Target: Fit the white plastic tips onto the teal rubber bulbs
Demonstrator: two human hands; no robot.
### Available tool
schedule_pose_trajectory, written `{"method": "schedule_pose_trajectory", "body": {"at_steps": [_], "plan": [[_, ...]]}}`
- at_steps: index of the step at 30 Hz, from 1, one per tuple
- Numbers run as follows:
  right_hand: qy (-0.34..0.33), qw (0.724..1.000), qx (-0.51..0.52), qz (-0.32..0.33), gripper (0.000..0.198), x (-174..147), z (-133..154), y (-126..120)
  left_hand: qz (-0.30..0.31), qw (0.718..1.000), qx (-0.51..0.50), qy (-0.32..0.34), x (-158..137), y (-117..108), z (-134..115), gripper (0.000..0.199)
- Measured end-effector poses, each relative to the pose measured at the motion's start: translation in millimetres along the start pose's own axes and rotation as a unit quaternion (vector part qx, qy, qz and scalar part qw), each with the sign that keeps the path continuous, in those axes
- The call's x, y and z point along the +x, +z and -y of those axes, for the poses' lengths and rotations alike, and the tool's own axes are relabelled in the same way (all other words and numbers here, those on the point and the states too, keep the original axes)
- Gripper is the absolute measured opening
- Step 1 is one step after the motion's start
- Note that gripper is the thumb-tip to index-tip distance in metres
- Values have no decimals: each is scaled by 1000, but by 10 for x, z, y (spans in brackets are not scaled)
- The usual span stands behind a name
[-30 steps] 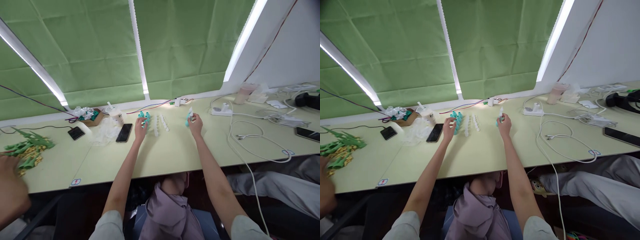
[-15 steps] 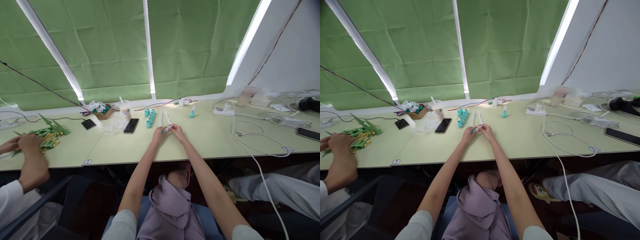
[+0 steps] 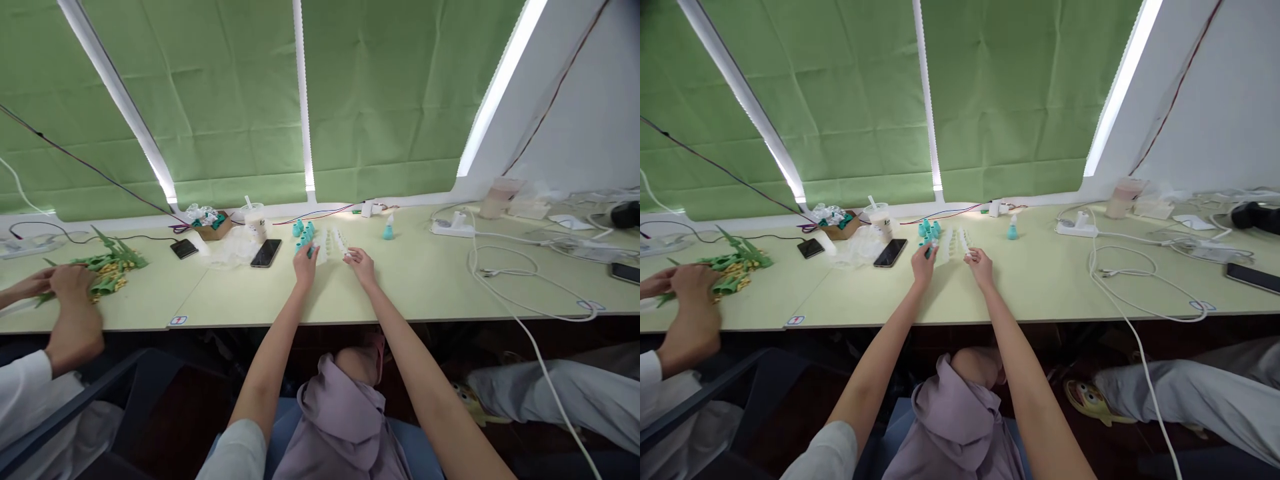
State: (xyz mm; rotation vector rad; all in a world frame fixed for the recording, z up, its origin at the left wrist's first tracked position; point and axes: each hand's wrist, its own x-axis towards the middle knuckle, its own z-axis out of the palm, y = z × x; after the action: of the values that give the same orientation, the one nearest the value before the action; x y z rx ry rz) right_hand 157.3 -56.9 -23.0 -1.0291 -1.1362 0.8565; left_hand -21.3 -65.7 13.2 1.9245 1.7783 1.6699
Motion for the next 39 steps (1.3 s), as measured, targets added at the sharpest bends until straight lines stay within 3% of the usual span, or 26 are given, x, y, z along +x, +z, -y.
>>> {"method": "schedule_pose_trajectory", "body": {"at_steps": [3,5,7,10,16,24,29,33,36,39], "plan": [[10,999,-34,15,34,26,-32,-1,-97,992,-59,-53,410,-171,162,28],[2,998,-54,26,27,55,-46,2,-116,990,-42,-65,704,-247,345,25],[-21,996,-83,23,25,91,-56,9,-96,990,11,-102,943,-269,557,23],[-46,992,-120,-4,26,133,-66,18,-11,986,14,-168,1143,-218,850,27],[-6,996,-85,19,27,134,-47,40,-5,981,32,-191,1223,10,1126,26],[-26,988,-144,45,19,86,47,65,3,984,48,-173,1270,281,1166,28],[-21,987,-148,55,19,64,78,61,42,985,72,-151,1236,243,1193,34],[-22,988,-144,59,18,76,38,59,56,987,78,-127,1243,147,1165,55],[-19,990,-125,56,16,76,17,61,13,991,71,-109,1220,14,999,70],[-16,995,-81,61,18,67,41,76,-85,994,54,-32,1057,-101,660,55]]}}
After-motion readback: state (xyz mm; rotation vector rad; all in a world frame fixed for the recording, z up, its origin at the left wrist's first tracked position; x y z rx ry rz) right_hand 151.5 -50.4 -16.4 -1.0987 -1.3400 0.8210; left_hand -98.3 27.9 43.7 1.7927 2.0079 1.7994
